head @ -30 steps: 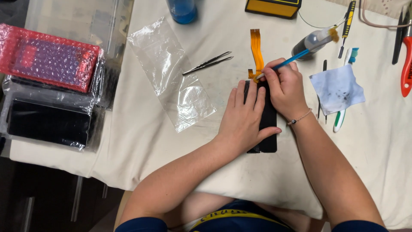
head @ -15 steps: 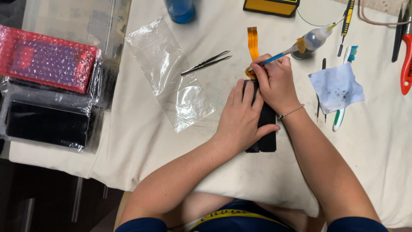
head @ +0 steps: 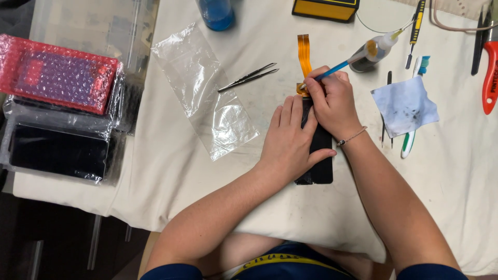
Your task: Applying liquid to a mobile phone ribbon cable and screen using a dispenser and a brush for repair.
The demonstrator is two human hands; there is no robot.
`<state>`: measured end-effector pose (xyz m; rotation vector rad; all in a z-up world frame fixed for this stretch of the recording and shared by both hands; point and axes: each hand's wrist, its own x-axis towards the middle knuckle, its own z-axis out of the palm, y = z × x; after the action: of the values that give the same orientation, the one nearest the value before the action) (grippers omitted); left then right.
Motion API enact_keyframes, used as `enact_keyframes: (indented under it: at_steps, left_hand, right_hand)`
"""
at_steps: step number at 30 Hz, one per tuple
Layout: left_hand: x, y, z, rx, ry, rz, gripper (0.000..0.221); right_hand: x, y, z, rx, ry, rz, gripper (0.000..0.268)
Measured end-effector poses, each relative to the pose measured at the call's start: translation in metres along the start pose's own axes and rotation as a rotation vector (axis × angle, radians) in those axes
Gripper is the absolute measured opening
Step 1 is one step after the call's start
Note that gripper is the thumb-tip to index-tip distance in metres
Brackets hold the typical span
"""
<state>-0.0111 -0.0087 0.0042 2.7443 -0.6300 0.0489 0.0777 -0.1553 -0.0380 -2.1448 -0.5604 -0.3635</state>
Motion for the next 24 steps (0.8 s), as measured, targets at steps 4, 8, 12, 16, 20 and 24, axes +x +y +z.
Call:
enact_keyframes:
  at_steps: [4, 8, 12, 16, 20, 24]
  left_hand:
    - [0.000, -0.001, 0.005, 0.009, 0.014, 0.005, 0.096]
    - [-0.001, 0.000, -0.002, 0.009, 0.004, 0.003, 0.094]
    - [0.001, -0.002, 0.001, 0.007, 0.015, 0.000, 0.093]
    - [0.001, -0.004, 0.002, 0.020, 0.018, 0.008, 0.095]
    - [0.006, -0.012, 0.005, 0.081, 0.001, 0.007, 0.099]
    - [0.009, -0.017, 0.007, 0.068, -0.017, 0.005, 0.101]
  right_hand:
    - [-0.009, 0.012, -0.005, -0.001, -0.004, 0.004, 0.015]
    - [-0.009, 0.009, -0.013, -0.043, 0.011, 0.039, 0.016]
    - [-0.014, 0.010, -0.018, -0.029, -0.001, 0.050, 0.014]
    - [-0.013, 0.002, -0.021, -0.053, -0.012, 0.026, 0.015]
    - [-0.017, 0.011, -0.029, -0.134, 0.018, 0.028, 0.016]
    - [-0.019, 0.009, -0.031, -0.103, 0.048, 0.051, 0.016]
